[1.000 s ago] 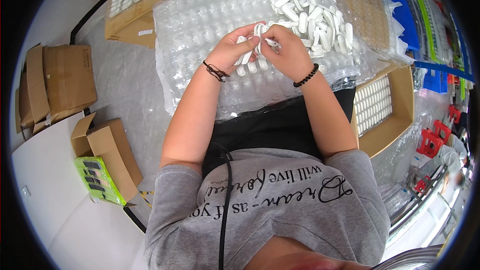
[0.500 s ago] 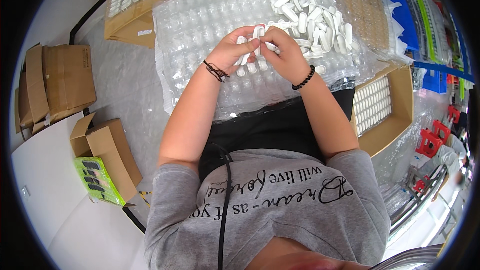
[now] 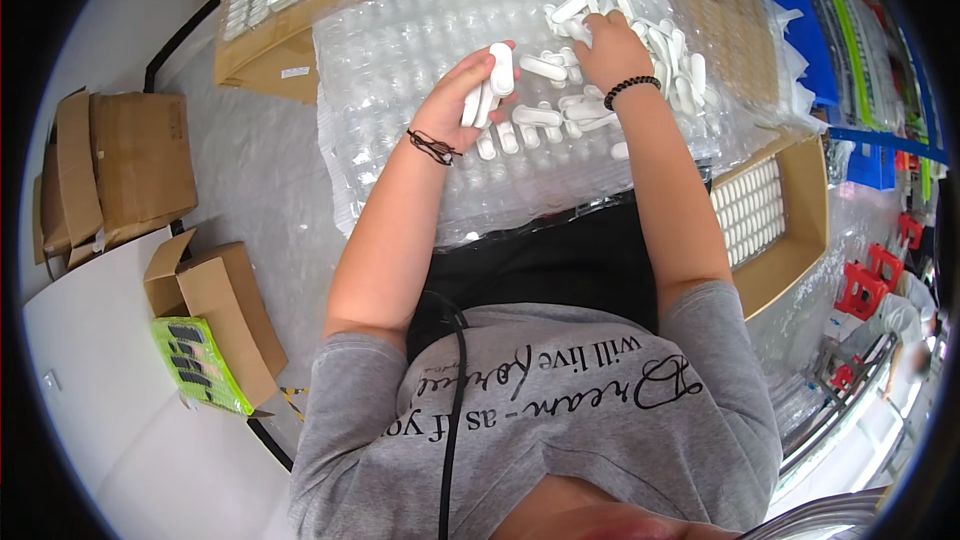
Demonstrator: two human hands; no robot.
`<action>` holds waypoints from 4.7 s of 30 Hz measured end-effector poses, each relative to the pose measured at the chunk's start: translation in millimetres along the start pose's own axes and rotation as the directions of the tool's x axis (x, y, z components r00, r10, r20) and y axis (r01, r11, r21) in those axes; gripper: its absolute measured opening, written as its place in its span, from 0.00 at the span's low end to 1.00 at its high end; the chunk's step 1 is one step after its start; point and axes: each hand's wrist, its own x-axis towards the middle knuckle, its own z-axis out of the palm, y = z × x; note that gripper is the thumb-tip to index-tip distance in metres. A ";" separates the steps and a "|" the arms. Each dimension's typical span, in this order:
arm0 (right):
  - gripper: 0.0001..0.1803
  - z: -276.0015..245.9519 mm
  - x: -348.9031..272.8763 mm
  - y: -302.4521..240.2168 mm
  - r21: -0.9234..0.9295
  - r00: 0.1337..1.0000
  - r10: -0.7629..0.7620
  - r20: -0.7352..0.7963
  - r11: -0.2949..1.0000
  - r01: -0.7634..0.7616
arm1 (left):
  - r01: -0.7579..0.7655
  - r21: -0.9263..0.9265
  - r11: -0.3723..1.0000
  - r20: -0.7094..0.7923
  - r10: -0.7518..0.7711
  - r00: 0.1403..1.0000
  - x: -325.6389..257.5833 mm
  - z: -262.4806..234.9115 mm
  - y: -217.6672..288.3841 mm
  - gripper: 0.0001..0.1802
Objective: Inspecting and sorting white plastic components from a large pile into organized plastic trays.
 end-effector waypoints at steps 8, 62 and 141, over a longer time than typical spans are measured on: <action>0.13 0.9 -13.4 -9.6 0.073 0.993 -0.110 -0.036 0.991 0.112 | 0.022 0.001 1.000 -0.011 -0.022 1.000 -3.4 2.3 4.6 0.27; 0.09 -24.3 -75.7 -60.5 0.769 0.998 -0.039 0.049 0.639 -0.013 | -0.039 0.269 0.962 0.021 0.035 0.999 -0.6 2.1 -7.6 0.22; 0.12 36.9 -13.9 -2.5 0.049 0.971 -0.182 0.152 0.983 0.177 | -0.052 -0.267 0.962 0.093 0.079 0.993 9.7 -16.7 -2.6 0.05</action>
